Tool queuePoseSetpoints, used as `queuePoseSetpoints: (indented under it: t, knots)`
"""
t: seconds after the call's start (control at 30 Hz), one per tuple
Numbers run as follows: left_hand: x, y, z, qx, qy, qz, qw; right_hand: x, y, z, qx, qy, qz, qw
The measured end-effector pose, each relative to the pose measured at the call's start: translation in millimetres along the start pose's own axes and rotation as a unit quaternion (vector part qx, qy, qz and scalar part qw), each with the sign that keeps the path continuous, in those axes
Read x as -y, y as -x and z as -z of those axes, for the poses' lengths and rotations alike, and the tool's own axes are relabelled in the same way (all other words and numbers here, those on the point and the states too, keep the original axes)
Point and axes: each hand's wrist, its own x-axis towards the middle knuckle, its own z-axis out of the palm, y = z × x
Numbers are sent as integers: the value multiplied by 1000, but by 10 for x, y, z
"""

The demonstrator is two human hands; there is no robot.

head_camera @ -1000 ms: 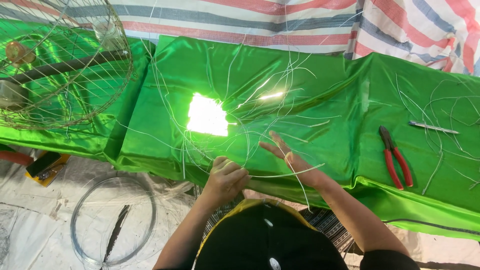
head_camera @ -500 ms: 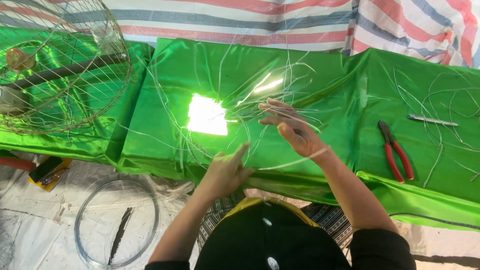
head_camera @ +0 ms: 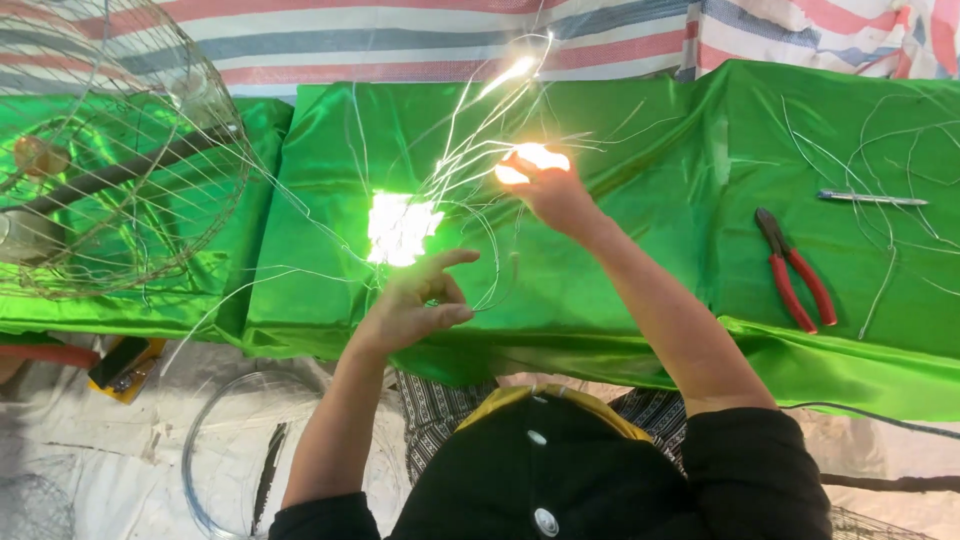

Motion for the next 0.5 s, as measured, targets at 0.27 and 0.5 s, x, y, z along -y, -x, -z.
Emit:
queuePoseSetpoints:
  t: [0.27,0.5]
  knots:
    - [-21,-127,-205,-11,-107,51,993,260,-130,563,145,-379,-315,858]
    - [-110,-327,-280,45,-113,109,987,246,-58,736,313,-304,-281,855]
